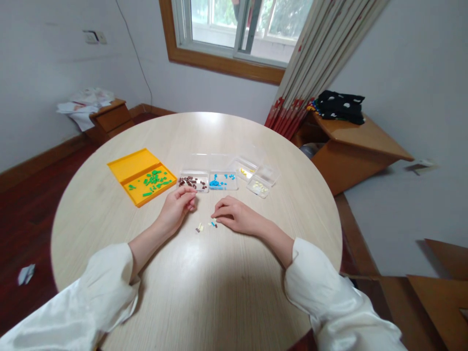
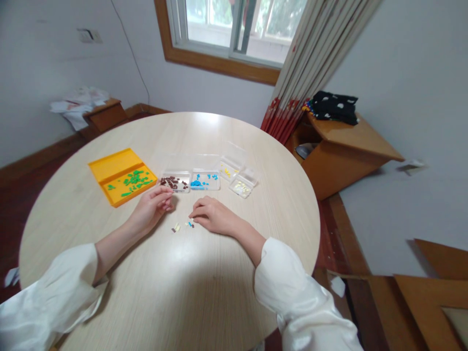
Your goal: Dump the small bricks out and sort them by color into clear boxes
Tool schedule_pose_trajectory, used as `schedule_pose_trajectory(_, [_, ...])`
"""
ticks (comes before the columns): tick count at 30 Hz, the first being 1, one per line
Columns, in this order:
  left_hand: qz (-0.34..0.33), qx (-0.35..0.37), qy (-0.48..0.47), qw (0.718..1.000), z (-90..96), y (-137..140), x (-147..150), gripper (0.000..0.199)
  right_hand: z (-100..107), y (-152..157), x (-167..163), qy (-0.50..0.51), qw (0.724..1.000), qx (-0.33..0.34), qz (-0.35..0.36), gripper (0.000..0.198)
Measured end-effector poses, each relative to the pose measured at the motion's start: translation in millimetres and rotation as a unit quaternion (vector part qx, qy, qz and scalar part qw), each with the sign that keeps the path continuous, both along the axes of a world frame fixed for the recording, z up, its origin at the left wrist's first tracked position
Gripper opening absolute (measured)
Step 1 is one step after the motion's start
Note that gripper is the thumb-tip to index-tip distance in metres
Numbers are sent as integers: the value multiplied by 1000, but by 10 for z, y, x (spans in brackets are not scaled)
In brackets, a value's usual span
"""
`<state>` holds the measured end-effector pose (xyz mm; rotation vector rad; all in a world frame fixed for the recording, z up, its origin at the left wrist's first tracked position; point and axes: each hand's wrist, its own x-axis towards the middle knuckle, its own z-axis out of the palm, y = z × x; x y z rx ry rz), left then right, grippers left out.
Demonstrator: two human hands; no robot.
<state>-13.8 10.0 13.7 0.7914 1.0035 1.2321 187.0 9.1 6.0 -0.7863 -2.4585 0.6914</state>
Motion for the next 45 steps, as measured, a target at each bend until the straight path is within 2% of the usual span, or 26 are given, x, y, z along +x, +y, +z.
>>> schedule_pose_trajectory(6, [-11, 10, 43, 999, -28, 1, 0, 18, 2, 17, -19, 6, 1000, -1, -13, 7])
schedule_pose_trajectory(10, [-19, 49, 122, 991, -55, 1, -4, 20, -2, 19, -35, -3, 1000, -7, -30, 8])
schedule_pose_trajectory(14, [-51, 104, 229, 967, -51, -17, 5, 19, 7, -7, -57, 3, 997, -28, -70, 7])
schedule_pose_trajectory(18, [-83, 163, 292, 939, -68, -37, 17, 18, 66, -14, -24, 3, 994, -48, -97, 8])
schedule_pose_trajectory(22, [-87, 190, 328, 921, -93, -41, 5, 19, 119, 84, 148, 41, 987, -14, -157, 19])
schedule_pose_trajectory(26, [-94, 196, 341, 915, -79, -41, -7, 20, 116, 252, 410, 93, 959, 60, -259, 26])
schedule_pose_trajectory(29, [-92, 195, 348, 913, -62, -46, -4, 21, 100, 350, 585, 98, 930, 84, -343, 35])
schedule_pose_trajectory(34, [-85, 188, 351, 914, -46, -53, 4, 22, 68, 402, 737, 75, 900, 69, -424, 48])
schedule_pose_trajectory(39, [-81, 185, 348, 915, -35, -57, 0, 21, 72, 386, 748, 10, 871, 58, -488, 52])
schedule_pose_trajectory(45, [-78, 187, 342, 917, -40, -59, -3, 19, 100, 375, 741, -57, 849, 51, -522, 53])
